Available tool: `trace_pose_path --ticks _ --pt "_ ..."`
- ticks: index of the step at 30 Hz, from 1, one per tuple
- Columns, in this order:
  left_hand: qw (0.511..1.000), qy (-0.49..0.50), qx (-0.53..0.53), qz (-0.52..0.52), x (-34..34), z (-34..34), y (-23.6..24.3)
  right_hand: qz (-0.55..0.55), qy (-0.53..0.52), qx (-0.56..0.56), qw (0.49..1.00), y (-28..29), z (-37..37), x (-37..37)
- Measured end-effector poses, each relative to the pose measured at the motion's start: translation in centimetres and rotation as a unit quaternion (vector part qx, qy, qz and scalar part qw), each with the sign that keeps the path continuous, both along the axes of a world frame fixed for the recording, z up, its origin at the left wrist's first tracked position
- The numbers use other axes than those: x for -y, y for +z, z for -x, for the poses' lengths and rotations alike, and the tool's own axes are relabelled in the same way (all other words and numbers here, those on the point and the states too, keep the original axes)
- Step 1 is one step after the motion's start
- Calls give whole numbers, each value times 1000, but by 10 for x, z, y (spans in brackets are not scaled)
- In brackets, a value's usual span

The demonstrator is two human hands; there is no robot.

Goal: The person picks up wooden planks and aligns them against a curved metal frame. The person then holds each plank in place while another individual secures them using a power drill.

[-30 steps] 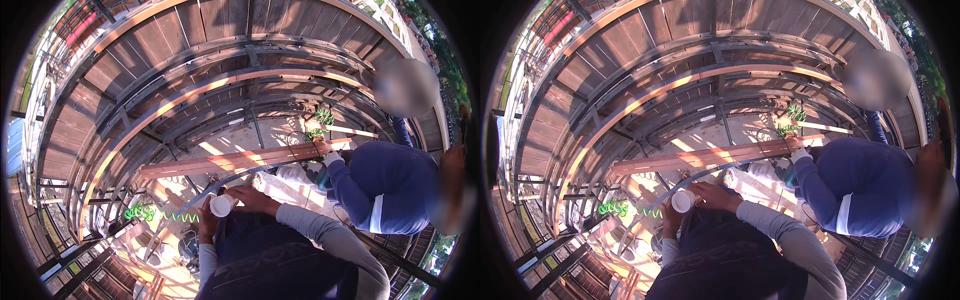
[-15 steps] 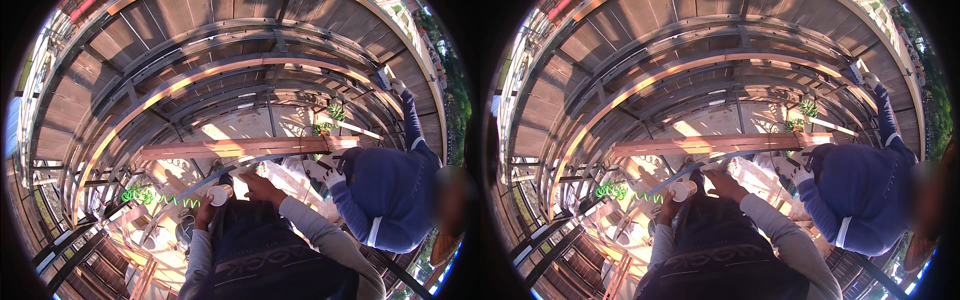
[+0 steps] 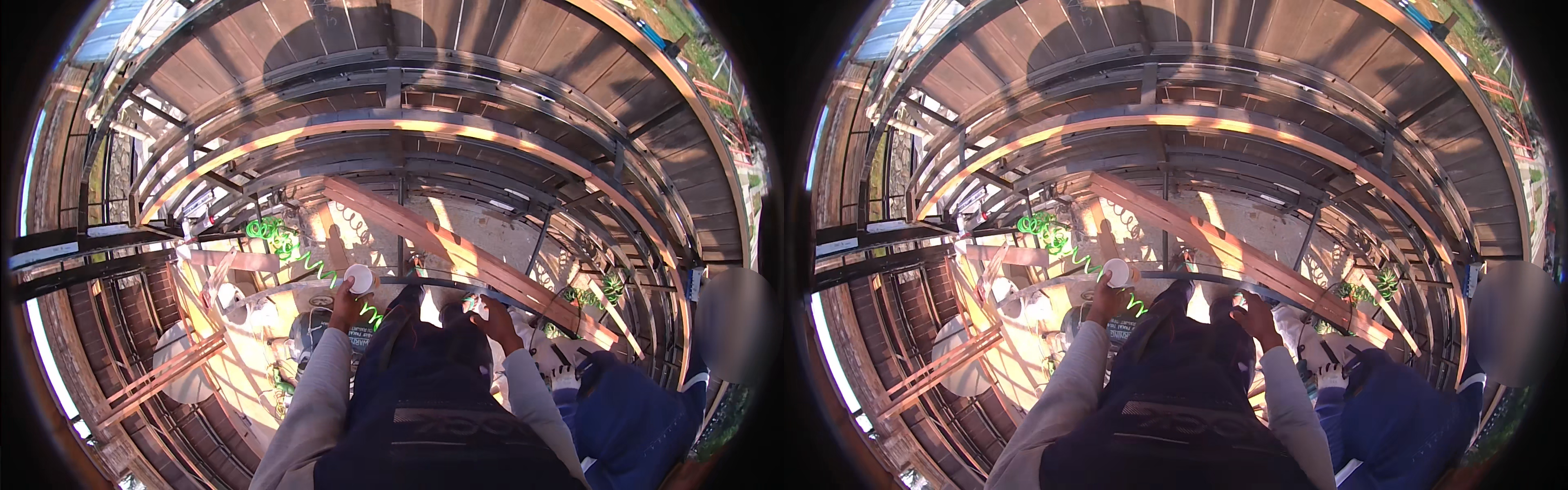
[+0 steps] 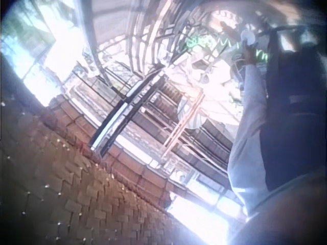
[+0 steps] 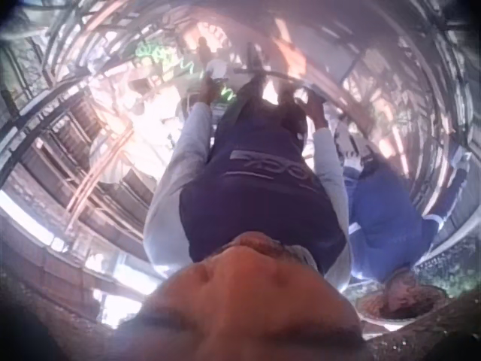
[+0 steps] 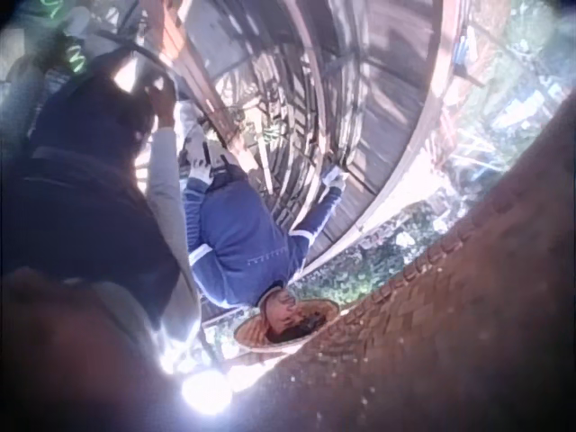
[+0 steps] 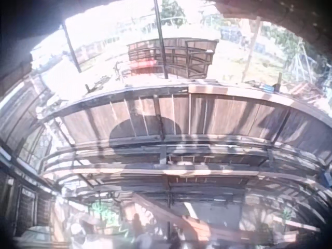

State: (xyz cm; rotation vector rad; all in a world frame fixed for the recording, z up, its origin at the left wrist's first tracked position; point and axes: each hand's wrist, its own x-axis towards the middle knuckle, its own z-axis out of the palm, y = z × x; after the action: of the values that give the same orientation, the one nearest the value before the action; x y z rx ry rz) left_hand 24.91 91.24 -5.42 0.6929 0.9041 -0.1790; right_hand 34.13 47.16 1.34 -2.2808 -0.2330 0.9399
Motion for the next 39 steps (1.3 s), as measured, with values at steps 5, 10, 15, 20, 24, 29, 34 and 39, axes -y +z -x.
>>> trace_pose_path --ticks 5,10,15,20,24,29,34,39 --pt "999 6 -13 -30 2 -20 12 -8 12 -42 999 6 -24 -21" --pt "963 226 -147 -23 -9 -41 13 -13 61 -34 997 5 -58 -28" --pt "961 169 -194 -101 -2 5 16 0 101 11 995 -28 -99 -1" --pt "911 82 -287 -284 73 80 16 40 112 33 992 -85 -145 29" --pt "910 -4 -333 -247 144 157 13 47 156 38 986 -119 -156 39" --pt "875 -180 -425 -148 194 218 13 87 155 85 980 -150 -131 34" --pt "890 -151 -384 -194 179 206 24 105 122 189 969 -173 -125 34" --pt "935 -99 -272 -204 145 96 52 70 157 -54 984 -221 -162 63"
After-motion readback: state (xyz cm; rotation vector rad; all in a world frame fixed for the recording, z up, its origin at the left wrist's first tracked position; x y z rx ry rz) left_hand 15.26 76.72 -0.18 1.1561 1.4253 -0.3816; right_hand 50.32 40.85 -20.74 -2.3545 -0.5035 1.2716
